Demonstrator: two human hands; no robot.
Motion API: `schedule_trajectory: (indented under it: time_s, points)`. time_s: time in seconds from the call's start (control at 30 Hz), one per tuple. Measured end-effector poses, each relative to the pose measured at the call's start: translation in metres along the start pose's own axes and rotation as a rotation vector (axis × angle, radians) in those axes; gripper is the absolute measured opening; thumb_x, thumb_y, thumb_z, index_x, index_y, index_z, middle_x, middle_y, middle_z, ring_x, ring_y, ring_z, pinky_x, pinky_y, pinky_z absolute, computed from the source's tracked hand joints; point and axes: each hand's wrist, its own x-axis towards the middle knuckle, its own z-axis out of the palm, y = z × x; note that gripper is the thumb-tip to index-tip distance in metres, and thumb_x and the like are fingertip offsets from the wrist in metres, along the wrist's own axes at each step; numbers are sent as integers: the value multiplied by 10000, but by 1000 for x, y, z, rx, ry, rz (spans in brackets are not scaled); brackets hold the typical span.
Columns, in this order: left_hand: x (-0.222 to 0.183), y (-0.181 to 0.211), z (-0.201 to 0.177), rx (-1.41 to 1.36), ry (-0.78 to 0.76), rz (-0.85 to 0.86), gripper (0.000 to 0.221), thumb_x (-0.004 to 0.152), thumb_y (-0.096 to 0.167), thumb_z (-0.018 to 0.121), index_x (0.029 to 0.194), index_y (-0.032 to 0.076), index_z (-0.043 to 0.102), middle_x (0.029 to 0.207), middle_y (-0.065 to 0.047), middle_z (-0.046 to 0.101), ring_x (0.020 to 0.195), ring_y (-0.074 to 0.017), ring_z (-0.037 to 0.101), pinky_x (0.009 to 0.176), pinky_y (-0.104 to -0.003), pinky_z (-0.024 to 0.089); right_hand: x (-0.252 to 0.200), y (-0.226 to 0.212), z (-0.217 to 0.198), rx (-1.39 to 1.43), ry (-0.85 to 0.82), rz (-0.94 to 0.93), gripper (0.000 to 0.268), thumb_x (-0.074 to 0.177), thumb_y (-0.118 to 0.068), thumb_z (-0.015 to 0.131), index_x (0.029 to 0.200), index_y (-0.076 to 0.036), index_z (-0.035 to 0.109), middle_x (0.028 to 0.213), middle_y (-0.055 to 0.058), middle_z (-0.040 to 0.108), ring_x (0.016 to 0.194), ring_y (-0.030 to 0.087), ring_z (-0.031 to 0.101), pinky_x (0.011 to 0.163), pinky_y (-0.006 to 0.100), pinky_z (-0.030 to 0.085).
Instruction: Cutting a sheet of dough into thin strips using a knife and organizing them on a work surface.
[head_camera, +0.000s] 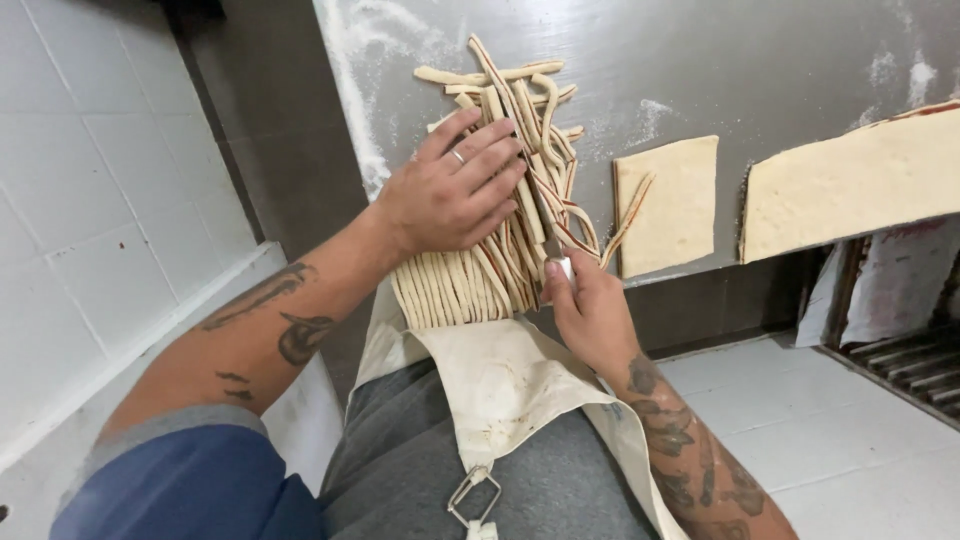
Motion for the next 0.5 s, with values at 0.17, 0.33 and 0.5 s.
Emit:
schedule_trajectory:
  time_s: [0.17, 0.33, 0.5]
  points:
    - [-8, -10, 4, -3, -42, 49, 365, 1195, 356, 630, 1371, 87, 805, 1385, -171, 770, 1443, -368, 735, 1274, -648, 501, -4, -7, 0, 4, 30, -4, 285, 1209, -293, 634, 1138, -81, 810, 824, 146, 856, 897, 471, 830, 826, 551, 617]
    - [11, -21, -31, 68, -227, 165, 362, 1217, 390, 739, 1371, 77, 836, 1382, -178, 815, 1410, -384, 773, 1254, -644, 481, -1, 3, 3, 14, -35, -19, 313, 1227, -356, 540, 1158, -93, 693, 844, -9, 841, 671, 195, 740, 744, 406, 567]
    - [9, -12, -34, 74, -284, 118, 521, 1225, 462, 662, 1537, 62, 786, 1456, -190, 817, 1429, -389, 761, 1269, -642, 480, 7, 6, 6, -52, 45, -42, 421, 1223, -366, 548, 1425, -29, 697, 879, 21, 851, 776, 285, 818, 749, 493, 615]
